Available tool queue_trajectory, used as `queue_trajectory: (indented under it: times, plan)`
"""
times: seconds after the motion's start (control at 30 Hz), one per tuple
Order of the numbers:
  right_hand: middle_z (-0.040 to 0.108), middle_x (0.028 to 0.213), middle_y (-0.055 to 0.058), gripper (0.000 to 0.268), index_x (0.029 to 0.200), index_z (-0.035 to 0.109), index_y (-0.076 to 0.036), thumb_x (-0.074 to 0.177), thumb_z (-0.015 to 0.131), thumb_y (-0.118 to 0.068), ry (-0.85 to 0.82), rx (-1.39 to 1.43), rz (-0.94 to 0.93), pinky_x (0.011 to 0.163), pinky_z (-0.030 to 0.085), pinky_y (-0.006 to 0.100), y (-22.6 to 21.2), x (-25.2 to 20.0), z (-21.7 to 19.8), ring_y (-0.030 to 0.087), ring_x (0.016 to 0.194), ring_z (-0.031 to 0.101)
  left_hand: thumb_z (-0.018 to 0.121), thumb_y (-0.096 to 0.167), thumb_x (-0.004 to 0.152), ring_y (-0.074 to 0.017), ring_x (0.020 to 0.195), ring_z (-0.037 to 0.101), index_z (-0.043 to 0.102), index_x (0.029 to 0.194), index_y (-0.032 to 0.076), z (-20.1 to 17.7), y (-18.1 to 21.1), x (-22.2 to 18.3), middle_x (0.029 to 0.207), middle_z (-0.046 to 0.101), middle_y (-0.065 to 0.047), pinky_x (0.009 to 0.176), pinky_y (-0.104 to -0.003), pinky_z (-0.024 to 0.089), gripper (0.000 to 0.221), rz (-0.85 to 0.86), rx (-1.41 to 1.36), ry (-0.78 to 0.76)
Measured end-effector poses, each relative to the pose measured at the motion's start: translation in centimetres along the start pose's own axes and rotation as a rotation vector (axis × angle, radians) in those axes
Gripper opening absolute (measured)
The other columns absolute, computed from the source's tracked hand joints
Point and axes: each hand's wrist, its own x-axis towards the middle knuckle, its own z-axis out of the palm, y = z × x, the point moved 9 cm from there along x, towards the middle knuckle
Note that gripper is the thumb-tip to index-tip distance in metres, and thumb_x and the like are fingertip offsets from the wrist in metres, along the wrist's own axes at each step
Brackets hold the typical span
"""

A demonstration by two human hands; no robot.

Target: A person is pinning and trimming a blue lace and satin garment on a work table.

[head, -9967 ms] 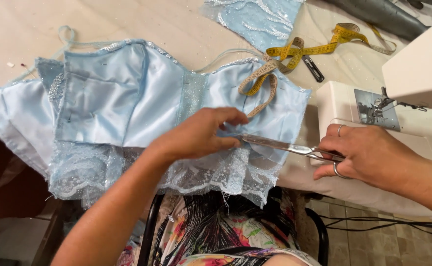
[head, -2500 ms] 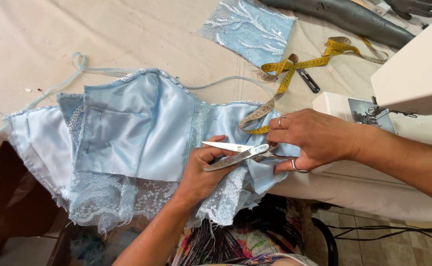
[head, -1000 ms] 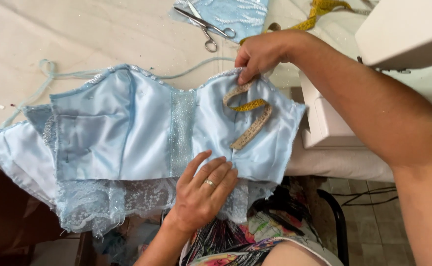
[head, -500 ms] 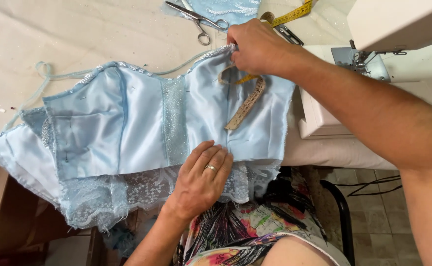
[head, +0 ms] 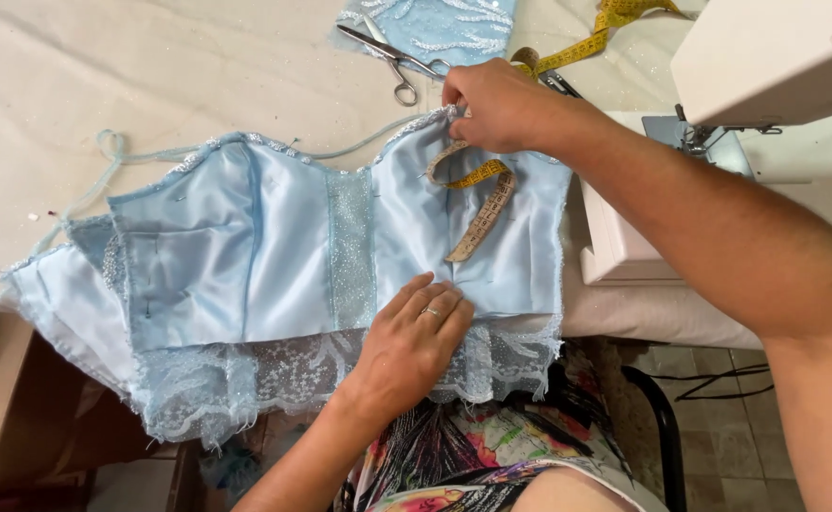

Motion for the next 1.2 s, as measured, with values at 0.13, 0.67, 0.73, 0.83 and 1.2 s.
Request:
queue_trajectory:
  times: [0.13,0.67,0.73,0.83,1.2]
  plan:
    - [0.063,0.122,0.01,0.038,0.124,0.063,-0.016,0.089,0.071,-0.028,-0.002,0.07,0.035,0.087,0.047,0.044,-0.4,-0.6,-0.7,0.028,0.11,0.058,0.063,-0.002,0.094,-0.0333,0.1,0.067,0.067,0.102,-0.004,0.5,-0.2,0.1,0.102,0.069,-0.019,0.103,-0.05,0.051,0.01,-0.02,-0.032,-0.029]
    - [0.062,0.13,0.004,0.047,0.124,0.063,-0.019,0.086,0.073,-0.044,-0.134,-0.174,-0.149,0.104,0.043,0.052,-4.8,-13.9,2.8,0.027,0.12,0.056,0.045,-0.007,0.091,-0.0317,0.088,0.064,0.066,0.099,-0.006,0.0,0.0,0.8,0.101,0.066,-0.019,0.083,-0.043,0.056,0.023,-0.016,0.038,0.133]
    - [0.069,0.118,0.001,0.046,0.112,0.07,-0.018,0.078,0.079,-0.046,-0.118,-0.128,-0.383,0.101,0.037,0.045,-4.7,-16.2,6.5,0.025,0.113,0.057,0.06,0.001,0.097,-0.028,0.083,0.066,0.066,0.093,0.0,-0.4,-1.2,0.8,0.096,0.07,-0.013,0.077,-0.038,0.055,0.007,-0.132,-0.023,0.137]
    - [0.071,0.105,-0.001,0.023,0.11,0.068,-0.018,0.09,0.07,-0.03,0.245,-0.008,-0.56,0.097,0.043,0.038,-3.8,-17.2,6.9,0.02,0.105,0.065,0.063,0.016,0.096,-0.0277,0.094,0.071,0.073,0.098,0.003,-0.5,-2.7,0.7,0.093,0.071,-0.012,0.081,-0.037,0.059,0.016,-0.201,-0.045,0.091]
    - [0.067,0.094,0.003,0.016,0.098,0.069,-0.009,0.091,0.071,-0.023,0.588,-0.109,-0.736,0.082,0.052,0.035,-5.2,-19.8,5.9,0.02,0.088,0.066,0.063,0.012,0.095,-0.0254,0.092,0.07,0.075,0.094,0.005,-0.5,-3.6,0.8,0.09,0.072,-0.009,0.081,-0.033,0.057,0.013,-0.223,-0.151,0.11]
